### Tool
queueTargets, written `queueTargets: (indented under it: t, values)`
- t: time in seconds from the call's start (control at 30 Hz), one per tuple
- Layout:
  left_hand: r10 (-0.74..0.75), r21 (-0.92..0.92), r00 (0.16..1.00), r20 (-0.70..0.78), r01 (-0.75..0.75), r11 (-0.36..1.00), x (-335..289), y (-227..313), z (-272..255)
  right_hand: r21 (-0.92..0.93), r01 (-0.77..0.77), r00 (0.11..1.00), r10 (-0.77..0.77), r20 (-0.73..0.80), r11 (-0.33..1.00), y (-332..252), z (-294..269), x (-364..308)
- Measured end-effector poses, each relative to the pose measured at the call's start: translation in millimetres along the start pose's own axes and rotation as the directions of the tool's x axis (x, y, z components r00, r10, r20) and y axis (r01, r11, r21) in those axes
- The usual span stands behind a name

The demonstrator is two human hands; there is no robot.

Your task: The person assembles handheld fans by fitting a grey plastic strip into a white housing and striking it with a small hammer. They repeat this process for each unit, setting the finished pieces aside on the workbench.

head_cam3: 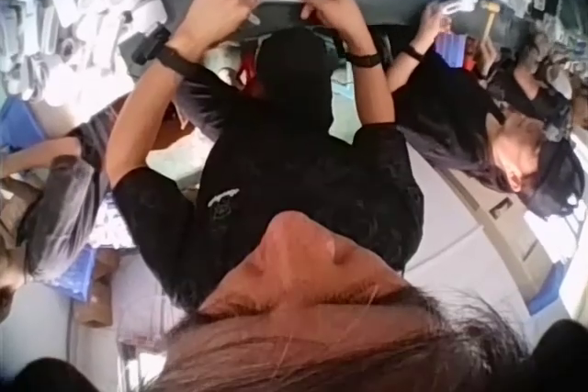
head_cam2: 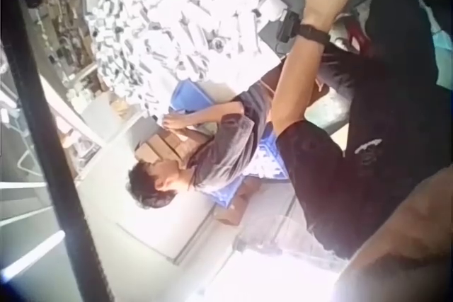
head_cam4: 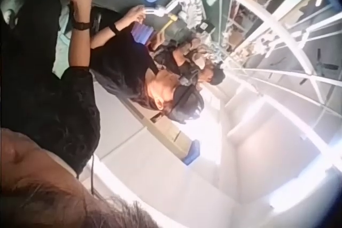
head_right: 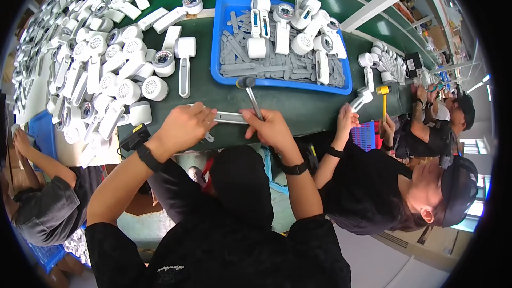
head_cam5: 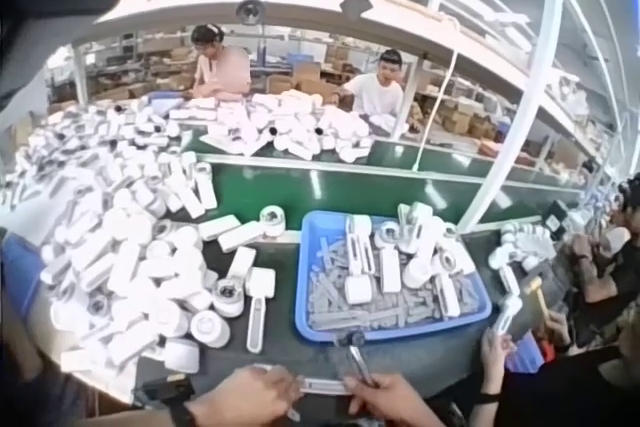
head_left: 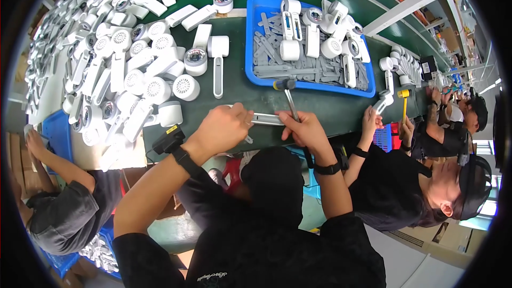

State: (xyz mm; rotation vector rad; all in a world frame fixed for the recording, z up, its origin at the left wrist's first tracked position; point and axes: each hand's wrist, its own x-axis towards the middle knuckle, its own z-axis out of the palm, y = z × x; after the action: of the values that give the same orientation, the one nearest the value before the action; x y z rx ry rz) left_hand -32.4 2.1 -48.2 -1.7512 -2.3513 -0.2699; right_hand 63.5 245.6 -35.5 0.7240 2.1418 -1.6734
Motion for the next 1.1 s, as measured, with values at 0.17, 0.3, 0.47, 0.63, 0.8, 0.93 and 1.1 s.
queueTargets:
  t: [0.17,0.3,0.47,0.63,0.8,0.93,1.1]
  values:
    - [-0.043,-0.111,0.983,-0.176,0.024,0.994,0,-5,2,0.264,-0.083,0.995,0.068,0.066,0.961,12,4,9]
    - [-0.085,-0.103,0.963,-0.256,0.060,0.993,8,5,-2,0.286,-0.053,0.998,0.039,0.054,0.957,16,8,7]
    - [0.046,-0.167,0.971,-0.235,-0.087,0.982,27,6,12,0.288,0.013,1.000,-0.018,0.012,0.958,20,12,6]
    - [0.040,-0.210,0.994,-0.106,-0.061,0.976,24,2,11,0.297,0.107,0.994,-0.111,-0.003,0.949,31,13,-1]
    - [0.056,-0.223,0.988,-0.146,-0.088,0.971,35,4,8,0.536,0.075,0.995,-0.098,0.014,0.841,36,-21,-69]
    - [0.053,-0.227,0.986,-0.156,-0.088,0.970,35,4,9,0.542,-0.036,0.988,-0.052,0.147,0.839,31,-27,-93]
    - [0.033,-0.228,0.990,-0.141,-0.064,0.972,27,4,13,0.463,-0.078,0.981,-0.015,0.193,0.883,53,-4,-71]
